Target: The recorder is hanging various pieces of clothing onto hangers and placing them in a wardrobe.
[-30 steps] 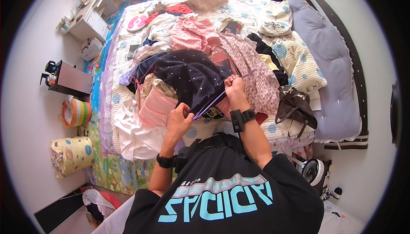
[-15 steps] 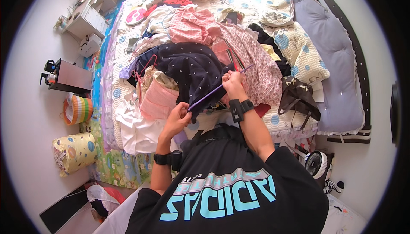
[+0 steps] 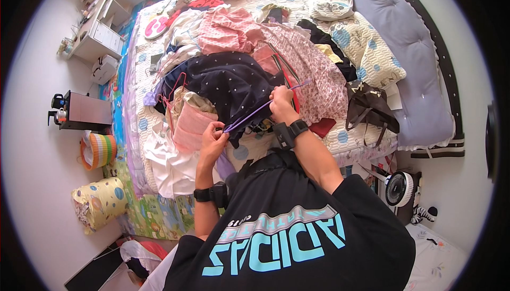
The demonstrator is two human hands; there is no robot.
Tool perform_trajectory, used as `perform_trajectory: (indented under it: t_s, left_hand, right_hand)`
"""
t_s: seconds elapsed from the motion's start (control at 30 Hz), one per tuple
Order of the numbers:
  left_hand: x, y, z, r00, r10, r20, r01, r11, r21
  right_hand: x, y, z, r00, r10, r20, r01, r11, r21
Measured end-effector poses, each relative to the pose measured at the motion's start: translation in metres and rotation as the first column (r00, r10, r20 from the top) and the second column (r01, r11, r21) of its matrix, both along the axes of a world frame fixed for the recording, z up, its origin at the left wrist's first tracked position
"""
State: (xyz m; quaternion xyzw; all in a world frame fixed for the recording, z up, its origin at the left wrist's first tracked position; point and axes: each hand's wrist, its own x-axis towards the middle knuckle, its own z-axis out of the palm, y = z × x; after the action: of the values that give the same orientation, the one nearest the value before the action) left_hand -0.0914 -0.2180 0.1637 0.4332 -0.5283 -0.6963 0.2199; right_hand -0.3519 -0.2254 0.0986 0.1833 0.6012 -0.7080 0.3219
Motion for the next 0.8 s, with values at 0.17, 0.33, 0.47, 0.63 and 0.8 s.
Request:
perform_trajectory:
  t_s: [0.17, 0.33, 0.47, 0.63, 0.8]
  left_hand:
    - [-0.008, 0.008, 0.021, 0.904, -0.067, 0.423, 0.275, 0.847, -0.454]
    - [-0.019, 0.017, 0.032, 0.925, -0.252, 0.283, 0.353, 0.844, -0.404]
    - [-0.021, 0.018, 0.030, 0.910, -0.246, 0.333, 0.366, 0.854, -0.370]
    - [-0.020, 0.016, 0.017, 0.969, -0.202, 0.145, 0.234, 0.937, -0.258]
    - [-0.015, 0.019, 0.007, 0.983, -0.174, 0.058, 0.182, 0.965, -0.187]
  right_hand:
    - [-0.001, 0.011, -0.001, 0.955, 0.251, -0.160, -0.242, 0.967, 0.075]
    - [-0.012, 0.017, -0.011, 0.898, 0.414, -0.148, -0.404, 0.910, 0.095]
    - [-0.021, 0.022, -0.027, 0.936, 0.310, -0.166, -0.309, 0.951, 0.030]
    - [-0.027, 0.025, -0.039, 0.963, 0.219, -0.158, -0.231, 0.971, -0.060]
    - [-0.029, 0.024, -0.052, 0.976, 0.212, -0.051, -0.217, 0.969, -0.116]
